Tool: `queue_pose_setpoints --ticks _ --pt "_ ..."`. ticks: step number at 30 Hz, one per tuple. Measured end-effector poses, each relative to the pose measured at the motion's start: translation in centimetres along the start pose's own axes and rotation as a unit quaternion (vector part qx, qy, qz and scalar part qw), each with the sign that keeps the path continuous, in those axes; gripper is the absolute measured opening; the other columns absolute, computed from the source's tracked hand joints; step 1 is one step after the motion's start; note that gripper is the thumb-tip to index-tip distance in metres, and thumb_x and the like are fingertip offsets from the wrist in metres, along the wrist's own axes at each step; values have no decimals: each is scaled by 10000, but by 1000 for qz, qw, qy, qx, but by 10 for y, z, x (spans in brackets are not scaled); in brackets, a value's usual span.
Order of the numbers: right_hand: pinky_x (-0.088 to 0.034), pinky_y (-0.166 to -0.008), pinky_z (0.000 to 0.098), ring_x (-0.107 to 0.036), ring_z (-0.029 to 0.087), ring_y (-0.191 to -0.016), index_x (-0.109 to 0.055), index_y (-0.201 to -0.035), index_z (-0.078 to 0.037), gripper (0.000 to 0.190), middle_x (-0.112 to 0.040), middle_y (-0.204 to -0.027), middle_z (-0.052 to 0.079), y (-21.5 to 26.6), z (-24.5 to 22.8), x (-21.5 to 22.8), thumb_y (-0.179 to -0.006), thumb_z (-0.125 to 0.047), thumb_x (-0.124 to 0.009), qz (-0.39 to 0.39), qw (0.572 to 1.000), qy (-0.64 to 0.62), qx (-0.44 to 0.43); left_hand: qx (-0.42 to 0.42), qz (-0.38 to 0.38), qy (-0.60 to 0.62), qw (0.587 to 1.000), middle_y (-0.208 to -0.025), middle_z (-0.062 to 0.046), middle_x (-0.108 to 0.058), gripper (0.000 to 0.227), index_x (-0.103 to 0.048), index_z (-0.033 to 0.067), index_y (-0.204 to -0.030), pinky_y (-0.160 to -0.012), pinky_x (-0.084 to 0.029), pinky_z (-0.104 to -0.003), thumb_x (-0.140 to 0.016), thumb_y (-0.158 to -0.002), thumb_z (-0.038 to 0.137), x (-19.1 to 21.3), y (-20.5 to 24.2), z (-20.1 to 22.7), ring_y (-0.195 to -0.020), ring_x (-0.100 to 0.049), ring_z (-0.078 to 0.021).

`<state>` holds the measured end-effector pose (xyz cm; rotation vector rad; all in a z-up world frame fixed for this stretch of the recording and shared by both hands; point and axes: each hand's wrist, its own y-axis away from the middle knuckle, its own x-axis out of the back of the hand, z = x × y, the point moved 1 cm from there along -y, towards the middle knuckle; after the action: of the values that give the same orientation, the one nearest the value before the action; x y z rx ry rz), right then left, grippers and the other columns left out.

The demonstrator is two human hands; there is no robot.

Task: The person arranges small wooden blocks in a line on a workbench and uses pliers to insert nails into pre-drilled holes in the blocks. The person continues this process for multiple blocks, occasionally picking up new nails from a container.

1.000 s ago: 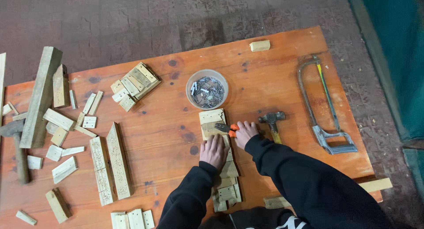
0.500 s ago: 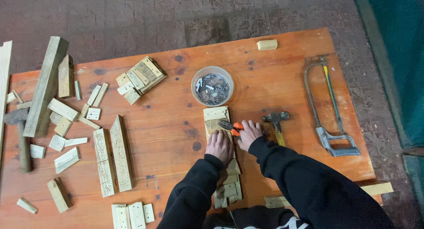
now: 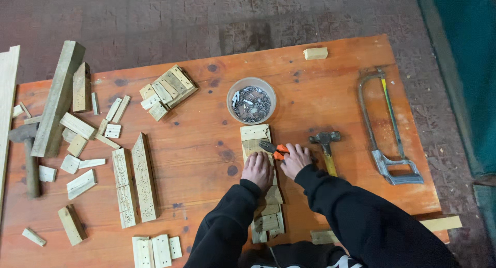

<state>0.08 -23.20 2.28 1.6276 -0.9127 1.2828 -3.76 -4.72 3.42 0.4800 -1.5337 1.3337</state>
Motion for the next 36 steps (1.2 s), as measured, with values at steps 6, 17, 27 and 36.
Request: queue_pose_setpoints --ticks 6,17,27,36 --pt "-461 -894 515 -492 330 -1081 -721 -876 -37 371 -482 -1183 72 -3 4 -1 -814 -388 -620 -8 1000 -3 9 7 -1 -6 1000 -1130 -182 -623 498 -683 -14 -1166 -994 -503 -447 -624 -827 346 -2 1 0 -1112 -626 -360" --pt "-436 -941 504 -490 345 -1150 -754 -947 -72 359 -502 -1288 76 -6 1 -9 -840 -404 -670 -23 999 33 -3 -7 17 8 1000 -1086 -194 -607 428 -697 -16 -1135 -952 -517 -461 -609 -880 316 -12 5 -3 -1058 -635 -378" --pt "-437 -852 503 -493 339 -1053 -757 -924 -35 363 -484 -1148 79 -4 -7 13 -798 -373 -719 -19 998 64 11 8 11 -8 1000 -1110 -202 -635 457 -685 -25 -1145 -995 -513 -452 -612 -861 325 -1 -1 2 -1084 -643 -372" --pt "-443 -844 524 -509 358 -1022 -759 -937 -18 390 -481 -1111 94 2 0 -3 -803 -384 -750 12 998 67 16 4 10 -26 1000 -1119 -209 -641 444 -687 -26 -1161 -1000 -519 -456 -605 -885 311 -6 1 2 -1085 -651 -376"
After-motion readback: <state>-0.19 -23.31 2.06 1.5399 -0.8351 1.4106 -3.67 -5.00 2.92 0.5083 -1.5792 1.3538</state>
